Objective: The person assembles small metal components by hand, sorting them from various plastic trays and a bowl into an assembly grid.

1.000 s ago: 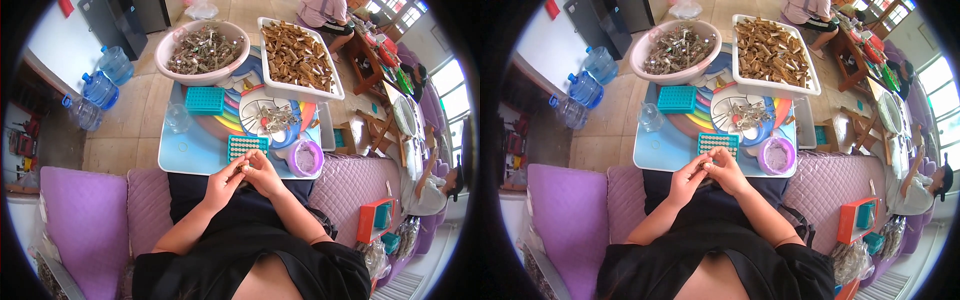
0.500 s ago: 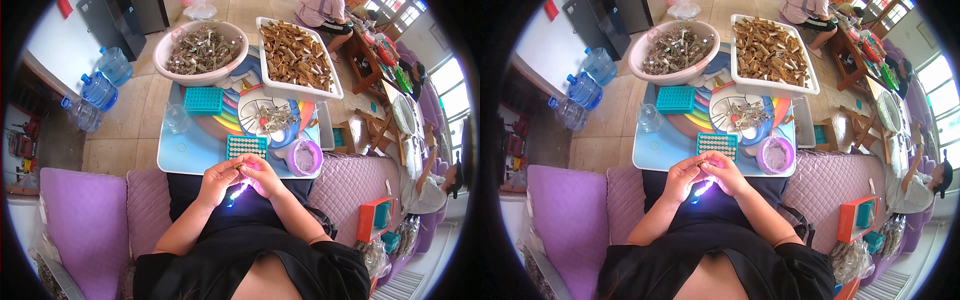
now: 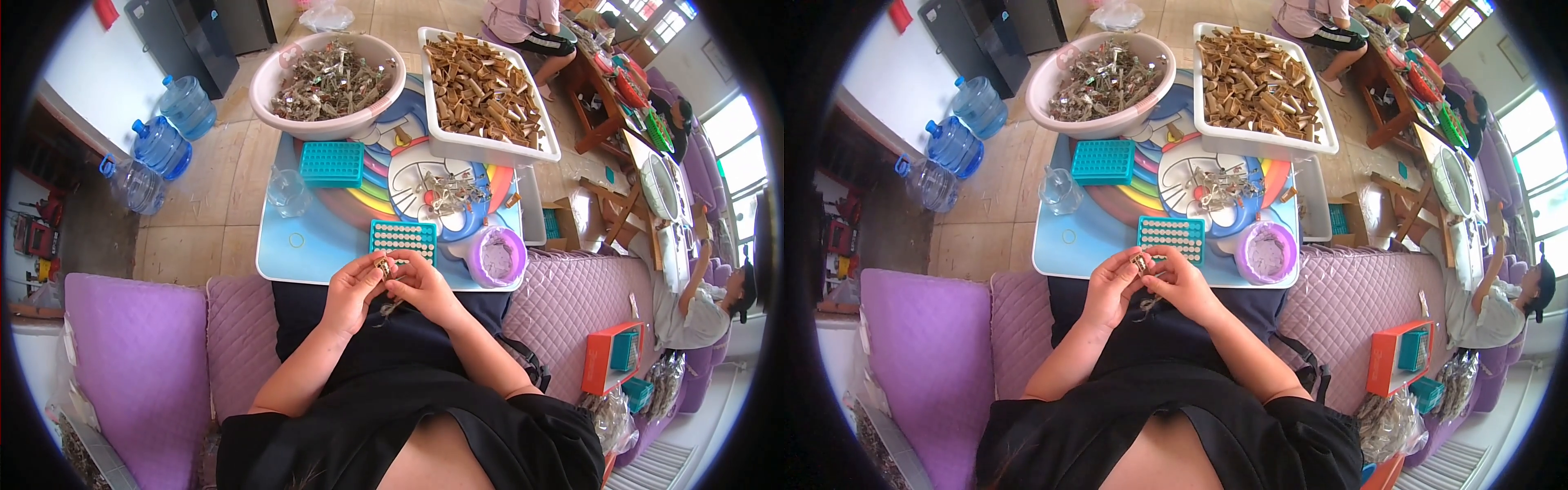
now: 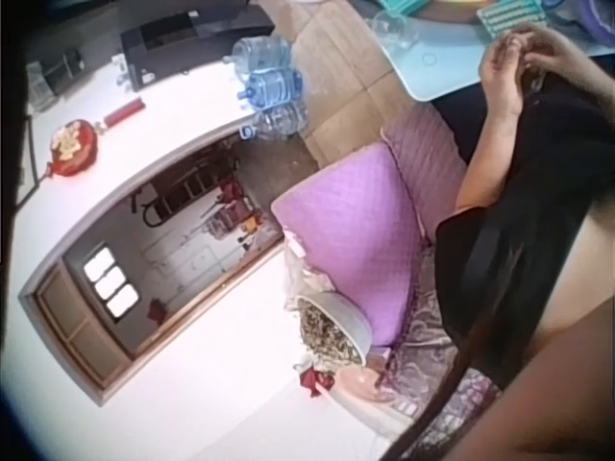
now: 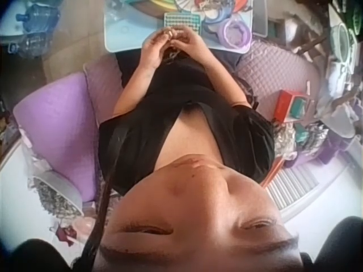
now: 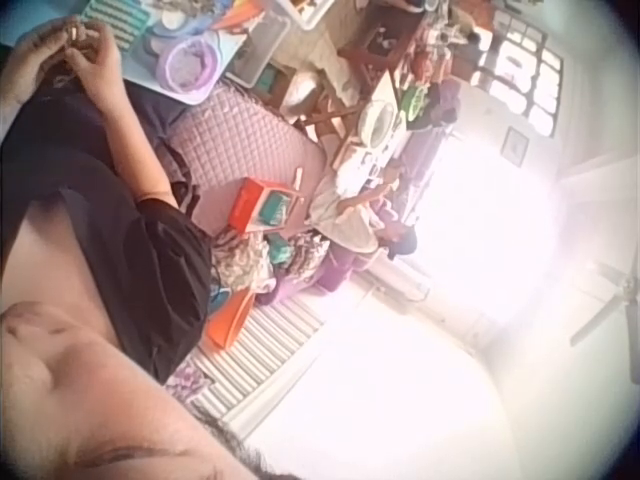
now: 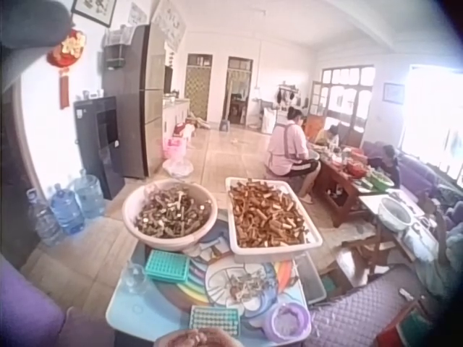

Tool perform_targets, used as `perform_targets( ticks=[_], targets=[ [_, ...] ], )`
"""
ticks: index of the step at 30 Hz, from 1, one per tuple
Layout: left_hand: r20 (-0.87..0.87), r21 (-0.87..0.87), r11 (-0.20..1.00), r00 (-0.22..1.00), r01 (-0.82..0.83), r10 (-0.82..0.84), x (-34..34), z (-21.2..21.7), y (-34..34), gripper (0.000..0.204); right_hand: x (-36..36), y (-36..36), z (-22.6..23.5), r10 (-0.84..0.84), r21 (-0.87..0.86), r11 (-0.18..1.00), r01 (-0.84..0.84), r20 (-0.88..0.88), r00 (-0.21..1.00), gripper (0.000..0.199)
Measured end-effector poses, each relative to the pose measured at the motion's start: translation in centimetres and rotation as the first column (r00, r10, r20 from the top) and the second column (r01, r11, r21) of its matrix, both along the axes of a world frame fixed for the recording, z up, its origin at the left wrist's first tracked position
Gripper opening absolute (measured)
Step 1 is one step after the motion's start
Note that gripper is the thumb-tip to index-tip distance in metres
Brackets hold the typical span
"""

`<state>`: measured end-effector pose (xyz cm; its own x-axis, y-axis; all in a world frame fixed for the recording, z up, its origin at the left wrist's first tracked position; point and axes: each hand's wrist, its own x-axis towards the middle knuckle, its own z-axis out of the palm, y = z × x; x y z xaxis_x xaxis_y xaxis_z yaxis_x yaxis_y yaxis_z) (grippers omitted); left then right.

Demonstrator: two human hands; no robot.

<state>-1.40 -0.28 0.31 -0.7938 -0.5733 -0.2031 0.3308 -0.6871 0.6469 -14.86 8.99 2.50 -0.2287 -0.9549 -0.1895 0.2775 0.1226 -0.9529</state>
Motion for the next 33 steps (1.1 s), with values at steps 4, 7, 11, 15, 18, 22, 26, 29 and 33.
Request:
perform_targets(
  ticks=[4, 7, 11, 15, 18, 22, 26, 29, 33],
  targets=[
    [-0.016, 0.046, 0.997, 0.998, -0.068, 0.069, -0.1, 0.1, -0.1, 0.031, 0.3, 0.3, 0.3, -0.022, 0.087, 0.995, 0.041, -0.206, 0.978, 0.038],
    [-0.021, 0.091, 0.993, 0.997, -0.078, 0.081, -0.2, -0.3, -0.3, 0.031, 0.4, 0.5, -0.3, -0.054, 0.046, 0.997, 0.064, -0.2, 0.978, 0.039],
    [0.002, 0.098, 0.99, 0.995, -0.101, 0.101, -0.3, -0.4, -0.2, 0.031, 0.8, 0.8, -0.9, -0.168, 0.039, 0.982, 0.186, -0.273, 0.947, 0.034],
    [-0.007, 0.082, 0.991, 0.994, -0.104, 0.105, -0.2, -0.4, -0.3, 0.031, 0.6, 1.1, -0.7, -0.083, 0.073, 0.99, 0.117, -0.364, 0.928, 0.021],
    [-0.002, 0.052, 0.994, 0.996, -0.094, 0.094, -0.2, -0.3, -0.4, 0.031, 0.8, 1.1, 0.0, 0.002, 0.118, 0.991, 0.06, -0.467, 0.884, 0.012],
    [-0.017, 0.066, 0.994, 0.996, -0.088, 0.089, -0.3, -0.2, -0.3, 0.031, 1.0, 0.9, 0.1, -0.092, 0.055, 0.989, 0.137, -0.497, 0.863, 0.014],
    [-0.107, 0.236, 0.967, 0.986, -0.1, 0.128, -0.4, -0.3, -0.1, 0.028, 0.8, 0.8, -1.1, -0.067, 0.088, 0.991, 0.103, -0.347, 0.936, 0.015],
    [-0.106, 0.385, 0.917, 0.983, -0.1, 0.152, -0.6, -0.6, 0.0, 0.027, 0.5, 0.6, -1.6, -0.058, 0.097, 0.993, 0.074, -0.157, 0.986, 0.016],
    [-0.063, 0.387, 0.918, 0.991, -0.085, 0.118, -0.6, -1.2, 0.0, 0.027, 0.4, 0.8, -2.3, -0.029, 0.118, 0.991, 0.054, -0.205, 0.978, 0.015]
  ],
)
